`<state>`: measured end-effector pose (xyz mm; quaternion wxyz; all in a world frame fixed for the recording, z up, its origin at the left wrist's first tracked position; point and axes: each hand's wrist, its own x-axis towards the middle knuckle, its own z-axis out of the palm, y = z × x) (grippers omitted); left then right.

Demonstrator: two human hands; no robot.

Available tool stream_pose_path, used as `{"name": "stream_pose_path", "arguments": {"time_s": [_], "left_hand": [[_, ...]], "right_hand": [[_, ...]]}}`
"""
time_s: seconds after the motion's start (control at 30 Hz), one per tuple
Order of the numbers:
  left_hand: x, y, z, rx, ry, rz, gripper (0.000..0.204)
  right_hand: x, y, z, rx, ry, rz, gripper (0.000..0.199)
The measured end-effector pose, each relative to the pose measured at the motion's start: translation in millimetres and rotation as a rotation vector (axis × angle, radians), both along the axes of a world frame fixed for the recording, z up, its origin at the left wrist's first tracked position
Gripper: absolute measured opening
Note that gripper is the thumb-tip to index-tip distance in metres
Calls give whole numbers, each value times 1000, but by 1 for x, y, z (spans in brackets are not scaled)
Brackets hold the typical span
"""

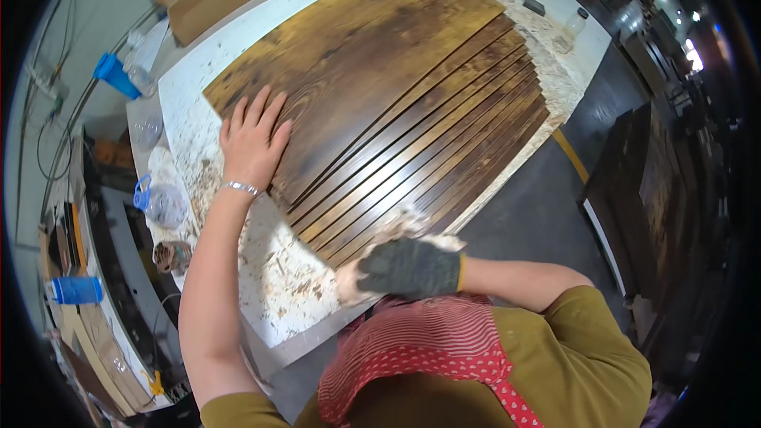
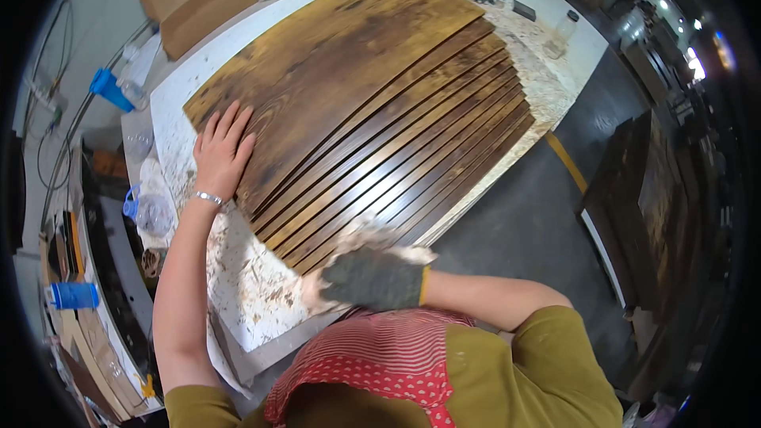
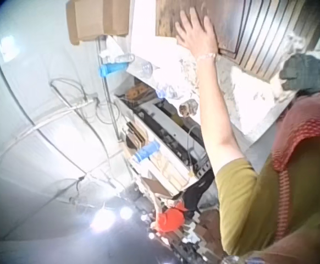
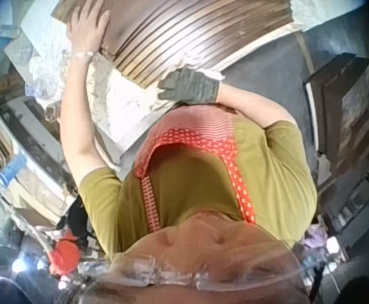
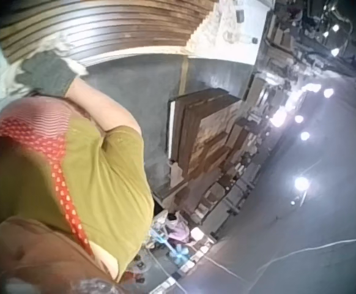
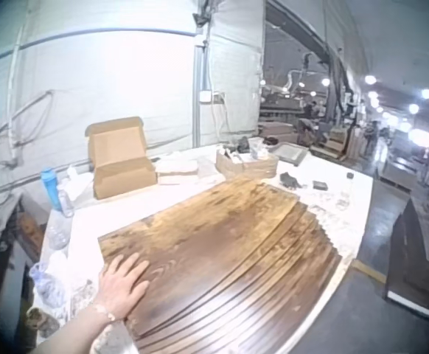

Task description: The person wipes a stack of wooden boards with a cloth and a small rectangular block, then picks up a cardboard tube and a piece of white material from the table before continuing to wipe the boards.

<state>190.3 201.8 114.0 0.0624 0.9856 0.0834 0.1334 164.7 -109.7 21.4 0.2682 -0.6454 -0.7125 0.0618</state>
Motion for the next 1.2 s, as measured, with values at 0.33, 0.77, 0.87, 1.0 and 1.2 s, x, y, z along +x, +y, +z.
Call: {"name": "stream_pose_path", "arguments": {"time_s": [0.33, 0.77, 0.87, 1.0, 1.2], "left_hand": [[4, 2, 15, 77, 105, -51, 46], [-76, -81, -5, -565, -121, 289, 60], [-77, -93, 0, -579, -160, 402, 55], [-73, -91, -1, -648, -267, 506, 48], [-71, -79, -20, -552, -263, 536, 49]], "right_hand": [[279, -234, 84, -301, -353, -1081, 46], [479, -148, 110, 158, 721, -1070, 55], [470, -110, 102, -127, 409, -931, 63], [480, -121, 80, -34, 183, -897, 59], [461, -132, 73, -60, 27, -877, 53]]}}
